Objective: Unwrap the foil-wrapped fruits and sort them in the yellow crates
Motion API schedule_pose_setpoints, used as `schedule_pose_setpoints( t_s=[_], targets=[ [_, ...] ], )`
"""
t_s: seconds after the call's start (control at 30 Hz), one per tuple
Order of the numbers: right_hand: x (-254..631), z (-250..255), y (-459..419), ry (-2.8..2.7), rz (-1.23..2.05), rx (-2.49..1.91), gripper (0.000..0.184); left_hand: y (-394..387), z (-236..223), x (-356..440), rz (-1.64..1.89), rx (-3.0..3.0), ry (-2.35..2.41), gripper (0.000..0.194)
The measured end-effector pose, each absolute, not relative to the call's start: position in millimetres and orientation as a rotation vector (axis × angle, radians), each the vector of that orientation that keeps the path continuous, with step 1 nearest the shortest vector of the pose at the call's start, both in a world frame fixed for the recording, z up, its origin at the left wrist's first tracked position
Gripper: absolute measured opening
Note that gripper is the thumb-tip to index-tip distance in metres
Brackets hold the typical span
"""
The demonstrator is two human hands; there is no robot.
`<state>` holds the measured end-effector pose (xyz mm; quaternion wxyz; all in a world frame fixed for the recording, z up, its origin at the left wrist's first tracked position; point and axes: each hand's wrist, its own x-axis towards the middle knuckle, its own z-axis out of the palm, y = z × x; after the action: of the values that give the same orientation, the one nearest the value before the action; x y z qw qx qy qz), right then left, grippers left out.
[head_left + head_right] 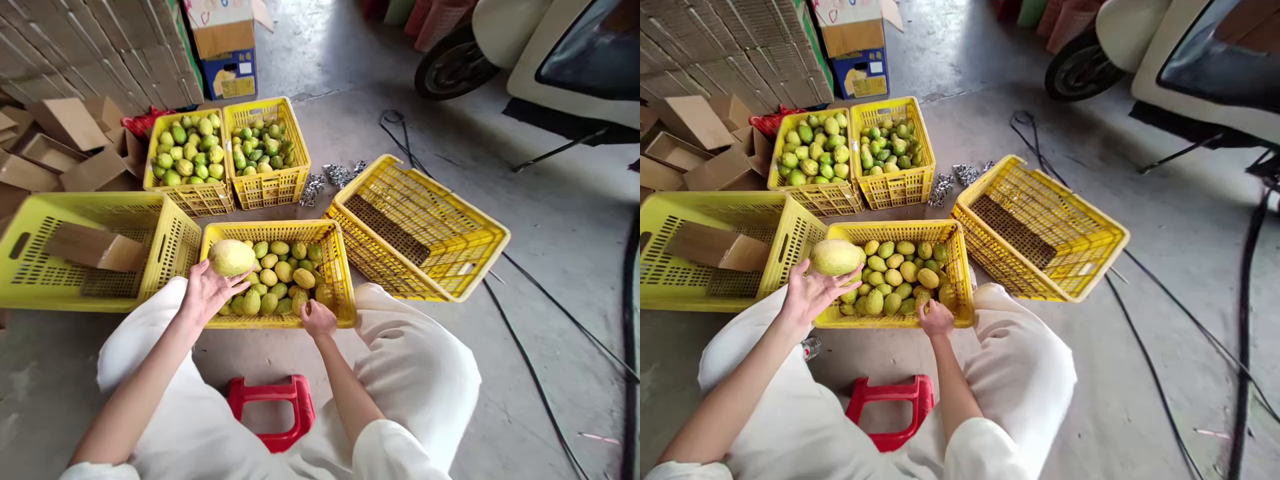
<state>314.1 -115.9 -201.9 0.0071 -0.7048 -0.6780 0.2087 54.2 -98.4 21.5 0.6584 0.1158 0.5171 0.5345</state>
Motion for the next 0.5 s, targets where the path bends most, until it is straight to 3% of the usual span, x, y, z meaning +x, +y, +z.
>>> schedule_pose_setpoints(
  t_s=[0.27, 0.5],
  targets=[
    [305, -190, -99, -2.192, 0.745, -2.338, 0.027, -83, 23, 39, 1.431, 0.153, 0.960, 0.081],
    [256, -198, -66, -2.635, 0.721, -1.962, 0.025, -63, 16, 12, 1.510, 0.100, 0.763, 0.082]
  ],
)
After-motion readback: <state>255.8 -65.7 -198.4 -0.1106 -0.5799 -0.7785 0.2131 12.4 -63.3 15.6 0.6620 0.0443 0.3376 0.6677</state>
